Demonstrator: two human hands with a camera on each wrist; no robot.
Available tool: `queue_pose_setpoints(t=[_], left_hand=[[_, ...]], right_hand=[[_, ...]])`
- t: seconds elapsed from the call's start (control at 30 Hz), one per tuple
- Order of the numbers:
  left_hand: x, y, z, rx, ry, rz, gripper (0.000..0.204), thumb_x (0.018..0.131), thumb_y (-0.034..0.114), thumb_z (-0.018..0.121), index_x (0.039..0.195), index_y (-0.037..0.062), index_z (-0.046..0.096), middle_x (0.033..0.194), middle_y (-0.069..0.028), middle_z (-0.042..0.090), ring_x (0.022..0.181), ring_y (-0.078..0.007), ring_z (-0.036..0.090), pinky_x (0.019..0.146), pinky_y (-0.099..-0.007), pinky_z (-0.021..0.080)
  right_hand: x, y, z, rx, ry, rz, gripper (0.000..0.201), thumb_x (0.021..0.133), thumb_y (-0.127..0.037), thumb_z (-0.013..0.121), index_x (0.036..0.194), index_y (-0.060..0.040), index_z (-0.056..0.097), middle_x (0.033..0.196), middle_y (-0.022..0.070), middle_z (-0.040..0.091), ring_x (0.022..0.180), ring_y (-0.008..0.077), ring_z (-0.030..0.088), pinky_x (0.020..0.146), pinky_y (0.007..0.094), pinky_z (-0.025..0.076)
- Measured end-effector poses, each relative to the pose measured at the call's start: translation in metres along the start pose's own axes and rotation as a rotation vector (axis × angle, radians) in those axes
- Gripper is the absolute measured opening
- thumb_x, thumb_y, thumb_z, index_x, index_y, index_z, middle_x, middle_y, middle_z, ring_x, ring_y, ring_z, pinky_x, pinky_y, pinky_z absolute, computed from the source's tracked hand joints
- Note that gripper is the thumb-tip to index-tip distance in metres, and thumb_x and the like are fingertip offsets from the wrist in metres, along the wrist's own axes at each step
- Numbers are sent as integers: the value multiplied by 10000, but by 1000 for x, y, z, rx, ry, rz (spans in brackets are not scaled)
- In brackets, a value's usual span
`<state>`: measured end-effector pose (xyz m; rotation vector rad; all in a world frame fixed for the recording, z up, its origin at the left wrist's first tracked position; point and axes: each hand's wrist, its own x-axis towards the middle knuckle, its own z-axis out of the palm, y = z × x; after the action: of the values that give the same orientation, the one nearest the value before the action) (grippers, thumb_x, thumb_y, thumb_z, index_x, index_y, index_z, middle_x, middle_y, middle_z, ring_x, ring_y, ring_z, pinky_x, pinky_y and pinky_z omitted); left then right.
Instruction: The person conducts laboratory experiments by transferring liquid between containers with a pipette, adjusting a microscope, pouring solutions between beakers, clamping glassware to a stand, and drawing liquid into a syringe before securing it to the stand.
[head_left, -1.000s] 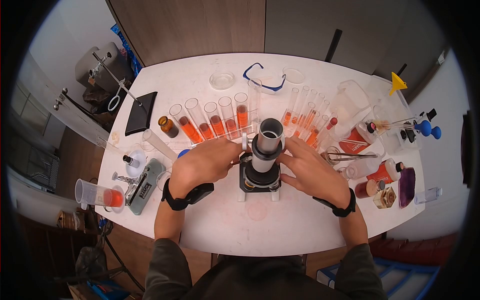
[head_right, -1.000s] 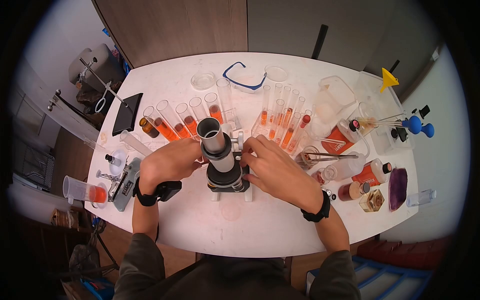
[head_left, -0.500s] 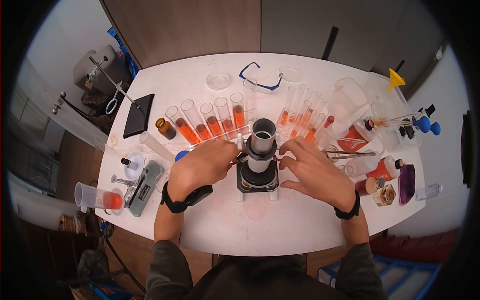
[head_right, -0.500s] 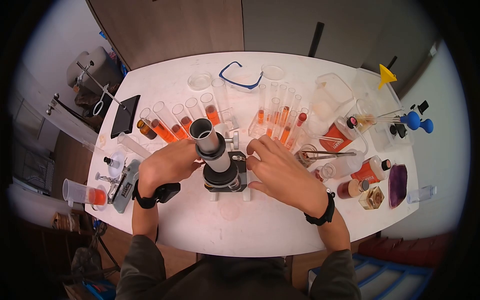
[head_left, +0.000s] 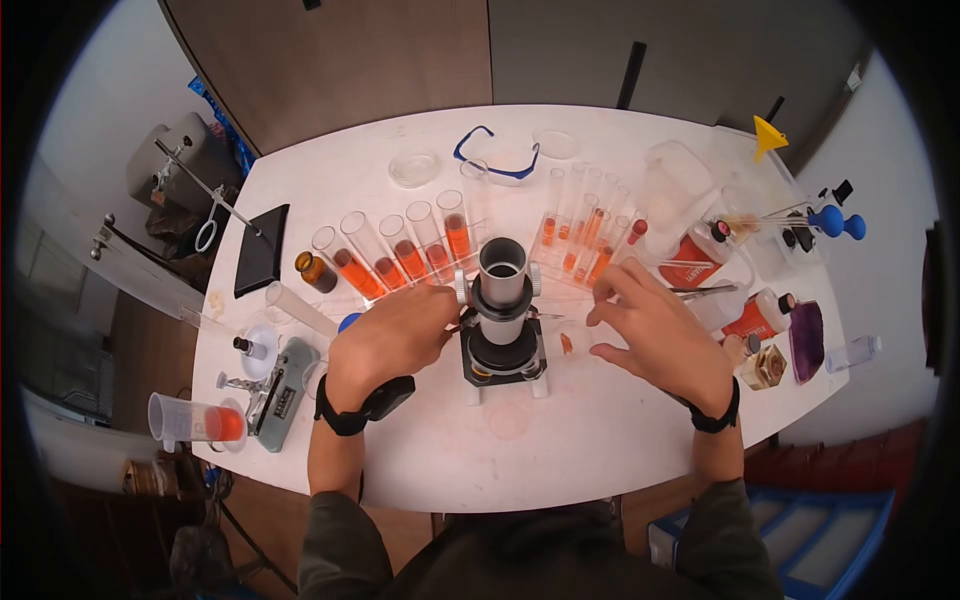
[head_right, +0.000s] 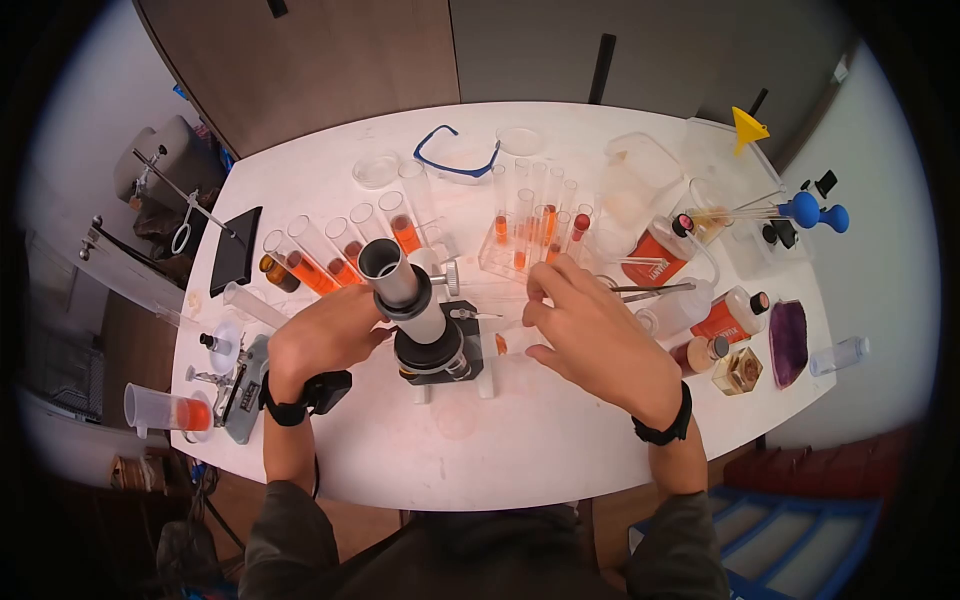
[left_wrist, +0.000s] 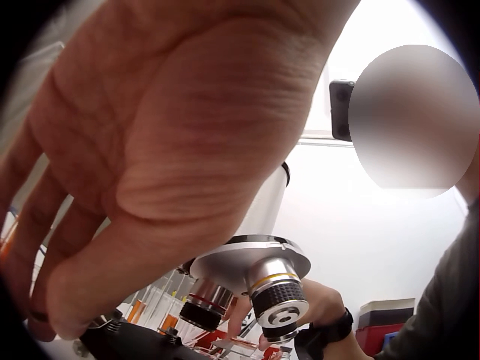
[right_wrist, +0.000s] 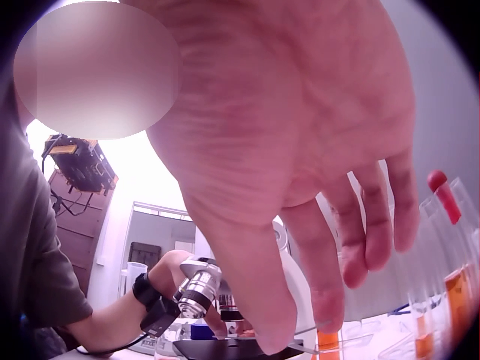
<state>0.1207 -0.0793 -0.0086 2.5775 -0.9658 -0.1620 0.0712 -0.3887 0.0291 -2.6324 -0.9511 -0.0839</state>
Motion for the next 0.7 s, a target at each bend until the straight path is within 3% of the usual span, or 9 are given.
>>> queue_pose_setpoints(t=[0.2,0.27,0.33,0.4,0.43,0.5,0.57,0.7], left_hand=[[1,3,-2,-7,-7,-3,135,856,1,618,977,-9,679,941,-202,674,940,-381,638,791,-466,509],[1,3,-2,-2,-14,-14,142,854,-3,614,980,-8,679,940,-200,673,939,-381,638,791,-466,509],[2,4,-3,5,-27,-19,149,852,-7,609,984,-8,679,938,-198,672,937,-381,637,790,-466,508],[5,5,-6,59,-176,-134,285,876,19,703,1155,24,645,1126,-178,681,1092,-363,635,926,-442,517],[4,6,-6,61,-175,-129,285,876,19,703,1155,24,645,1126,-178,681,1092,-363,635,926,-442,517],[0,6,-2,-10,24,21,164,850,-12,602,996,-14,674,942,-204,670,931,-383,637,788,-462,508],[-1,4,0,-7,20,14,165,850,-14,601,998,-15,673,946,-204,672,933,-384,638,790,-463,507],[0,8,-5,-5,-38,-34,174,854,-15,599,1013,-16,670,961,-202,677,947,-385,639,799,-466,506]], right_hand=[[-31,-3,-1,-115,-48,153,257,729,-109,840,874,16,670,1057,84,529,1083,251,547,847,383,513],[-37,0,9,-139,-41,211,289,714,-106,854,917,-9,673,1052,84,558,968,282,612,812,400,509],[-40,1,20,-195,-56,232,267,729,-114,839,896,-4,663,1049,89,554,972,276,629,764,402,525],[-39,5,31,-253,-67,254,249,744,-123,824,875,1,652,1045,94,550,977,270,647,716,404,542],[-37,8,37,-266,-58,243,241,756,-127,814,886,0,655,1033,104,571,931,280,668,691,406,545],[-34,13,46,-281,-46,235,234,768,-132,804,896,-1,658,1021,115,591,884,291,690,665,408,549],[-29,17,52,-301,-59,223,228,783,-136,790,898,8,656,972,141,632,823,308,704,644,413,551],[-26,24,66,-337,-83,244,230,801,-194,802,924,-43,679,966,110,643,863,308,680,708,413,537]])
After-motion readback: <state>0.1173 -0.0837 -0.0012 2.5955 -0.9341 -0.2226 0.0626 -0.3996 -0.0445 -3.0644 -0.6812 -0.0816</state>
